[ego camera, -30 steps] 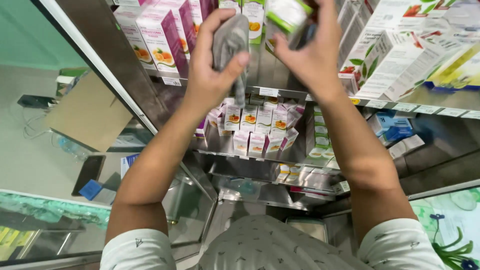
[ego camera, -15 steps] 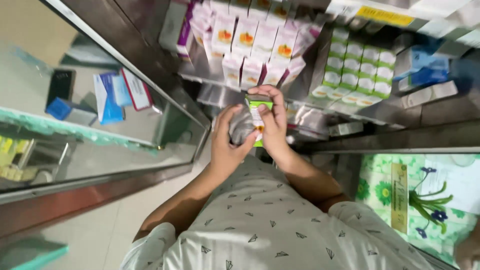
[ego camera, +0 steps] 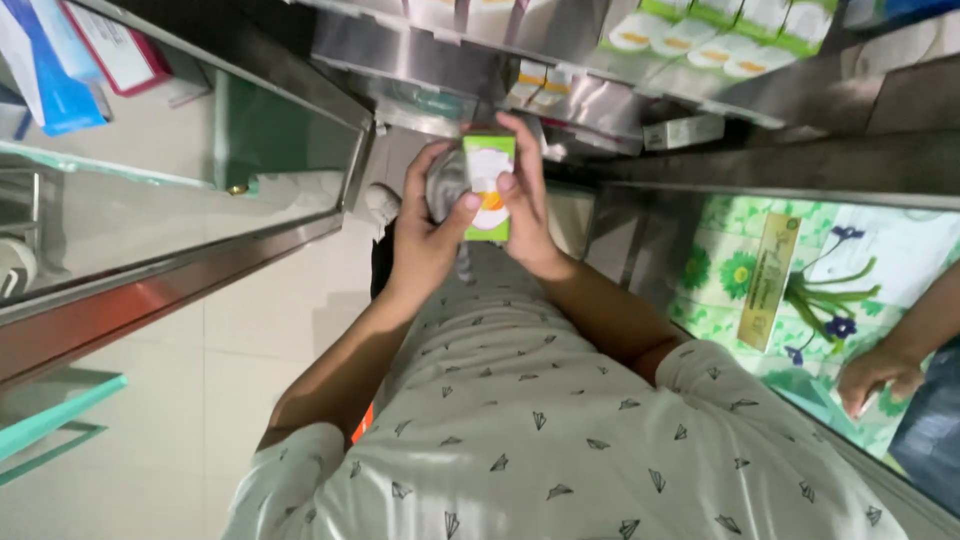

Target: Wiping down boxes of medicine with a cloth to clean them.

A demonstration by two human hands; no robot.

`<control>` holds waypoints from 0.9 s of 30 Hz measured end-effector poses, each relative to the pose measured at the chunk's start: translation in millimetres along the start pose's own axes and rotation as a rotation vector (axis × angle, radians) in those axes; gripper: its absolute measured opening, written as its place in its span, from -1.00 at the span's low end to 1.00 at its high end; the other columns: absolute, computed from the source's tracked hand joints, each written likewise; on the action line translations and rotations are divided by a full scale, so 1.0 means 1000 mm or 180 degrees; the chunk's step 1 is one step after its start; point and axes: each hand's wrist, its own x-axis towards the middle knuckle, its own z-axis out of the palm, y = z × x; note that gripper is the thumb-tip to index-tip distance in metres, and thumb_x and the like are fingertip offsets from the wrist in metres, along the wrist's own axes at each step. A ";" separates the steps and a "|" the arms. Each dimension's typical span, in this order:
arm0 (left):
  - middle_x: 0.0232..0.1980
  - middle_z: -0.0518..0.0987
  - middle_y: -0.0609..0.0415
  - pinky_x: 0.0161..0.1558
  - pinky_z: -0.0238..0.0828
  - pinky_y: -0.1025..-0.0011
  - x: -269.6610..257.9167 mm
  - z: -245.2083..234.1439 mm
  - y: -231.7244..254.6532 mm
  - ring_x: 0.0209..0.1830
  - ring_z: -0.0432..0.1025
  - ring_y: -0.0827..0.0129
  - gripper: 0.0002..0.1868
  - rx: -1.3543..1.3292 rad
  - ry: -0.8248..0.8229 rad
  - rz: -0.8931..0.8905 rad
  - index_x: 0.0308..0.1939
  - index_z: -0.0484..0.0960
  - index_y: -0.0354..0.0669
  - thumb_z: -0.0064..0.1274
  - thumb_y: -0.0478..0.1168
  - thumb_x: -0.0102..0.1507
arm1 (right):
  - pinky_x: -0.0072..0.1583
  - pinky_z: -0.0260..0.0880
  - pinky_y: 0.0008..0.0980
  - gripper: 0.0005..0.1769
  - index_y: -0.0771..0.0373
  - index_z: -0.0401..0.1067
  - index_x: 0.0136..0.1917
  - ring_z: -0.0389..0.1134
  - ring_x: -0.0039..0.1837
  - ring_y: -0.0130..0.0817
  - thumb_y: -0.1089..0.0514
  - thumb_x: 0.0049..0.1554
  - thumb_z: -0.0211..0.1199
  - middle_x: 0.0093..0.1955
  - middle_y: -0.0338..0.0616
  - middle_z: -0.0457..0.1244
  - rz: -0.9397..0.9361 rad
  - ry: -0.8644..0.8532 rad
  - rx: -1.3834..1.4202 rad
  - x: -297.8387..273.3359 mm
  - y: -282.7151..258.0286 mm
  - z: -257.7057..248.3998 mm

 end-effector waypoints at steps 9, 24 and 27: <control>0.24 0.40 -0.13 0.11 0.40 0.11 0.012 -0.009 0.006 0.11 0.44 -0.02 -0.53 0.2412 -0.0732 0.2174 0.37 0.46 -0.10 -0.03 -0.07 0.40 | 0.45 0.08 -0.22 -0.45 0.26 0.14 0.51 0.16 0.36 -0.24 -0.10 0.40 -0.09 0.40 0.05 0.17 -0.0343 0.0551 -0.0598 0.018 0.007 -0.016; 0.19 0.56 -0.03 -0.13 0.41 0.10 0.082 -0.039 0.040 -0.07 0.46 -0.04 -0.78 0.1286 -0.2527 0.3157 0.04 0.69 -0.04 0.17 -0.22 0.31 | 0.35 0.24 -0.05 -0.32 0.36 0.19 0.38 0.24 0.31 -0.05 -0.29 0.39 -0.23 0.33 0.16 0.16 -0.0767 0.1433 -0.0409 0.014 -0.021 0.022; 0.24 0.55 0.15 0.12 0.34 0.31 0.125 -0.042 0.035 0.10 0.37 0.21 -0.43 0.1764 -0.2970 0.3801 0.23 0.62 0.11 0.55 -0.13 0.20 | 0.32 0.27 -0.24 -0.47 0.19 0.22 0.34 0.26 0.31 -0.21 -0.27 0.40 -0.09 0.29 0.05 0.22 -0.0803 0.0923 0.0060 0.020 -0.047 0.023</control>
